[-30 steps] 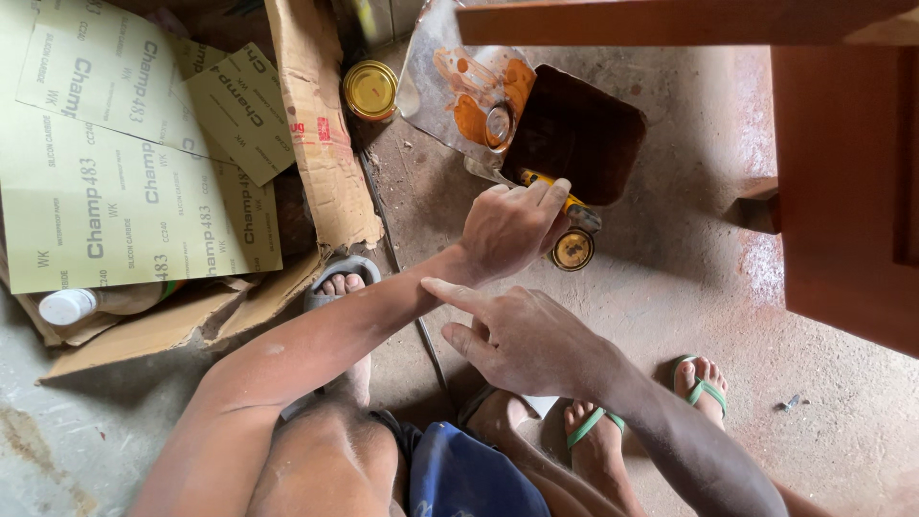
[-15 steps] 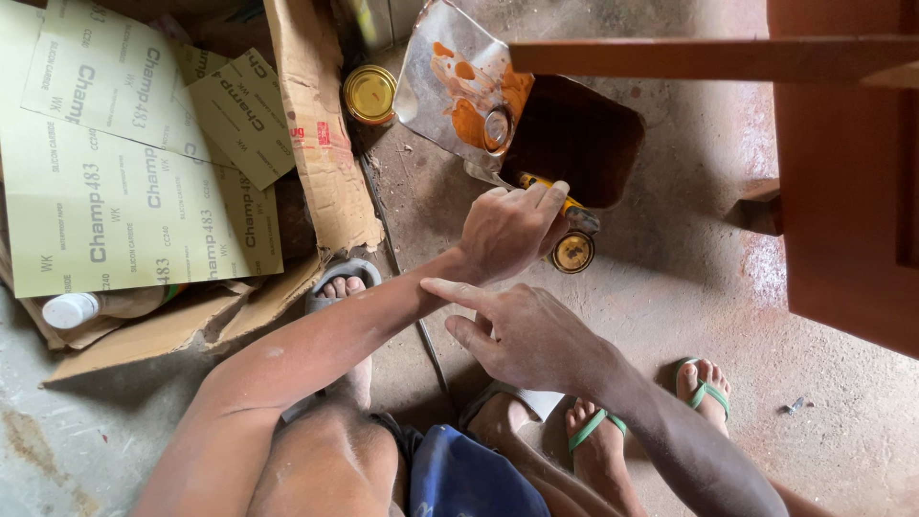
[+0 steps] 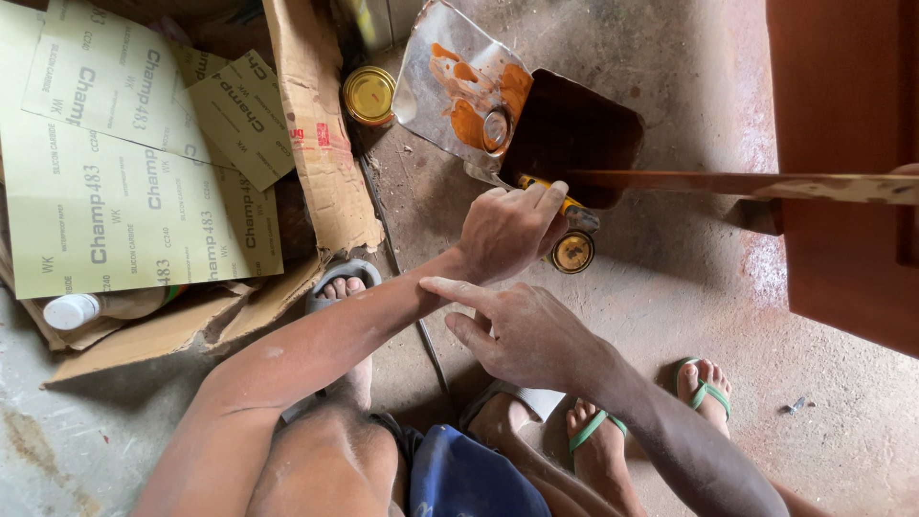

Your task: The person mixes brown paint in a metal can using a wooden stick and a paintbrush. They open a small yellow paint can, add its contents to the larger can, and continue stirring the mixture.

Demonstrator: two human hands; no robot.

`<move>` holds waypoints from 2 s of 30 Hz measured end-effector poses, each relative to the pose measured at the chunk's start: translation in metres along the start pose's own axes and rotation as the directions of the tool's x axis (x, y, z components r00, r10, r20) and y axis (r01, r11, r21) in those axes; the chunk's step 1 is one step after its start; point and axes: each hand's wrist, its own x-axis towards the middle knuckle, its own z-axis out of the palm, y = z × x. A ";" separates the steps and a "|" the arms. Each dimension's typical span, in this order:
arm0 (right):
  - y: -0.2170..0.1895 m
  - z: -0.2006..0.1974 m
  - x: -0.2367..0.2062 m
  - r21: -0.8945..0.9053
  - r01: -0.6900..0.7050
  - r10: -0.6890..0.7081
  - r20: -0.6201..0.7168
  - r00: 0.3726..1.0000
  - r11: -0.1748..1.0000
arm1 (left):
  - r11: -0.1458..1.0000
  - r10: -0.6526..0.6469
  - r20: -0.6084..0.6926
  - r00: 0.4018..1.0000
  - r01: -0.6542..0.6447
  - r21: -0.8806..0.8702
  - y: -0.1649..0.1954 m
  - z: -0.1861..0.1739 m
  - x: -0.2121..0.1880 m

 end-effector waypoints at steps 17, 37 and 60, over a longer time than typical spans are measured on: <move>0.007 0.003 0.004 0.007 -0.032 0.032 0.030 0.999 0.999 | 1.000 -0.009 0.003 1.000 0.009 -0.004 -0.002 0.004 -0.002; 0.046 0.003 -0.037 -0.068 0.153 -0.167 -0.430 0.887 0.986 | 1.000 -0.009 -0.002 1.000 0.009 -0.022 0.004 -0.009 0.003; 0.266 0.098 0.050 -0.072 -0.485 0.172 -0.882 0.439 0.872 | 0.998 0.024 -0.034 0.999 -0.026 -0.056 0.001 -0.011 0.002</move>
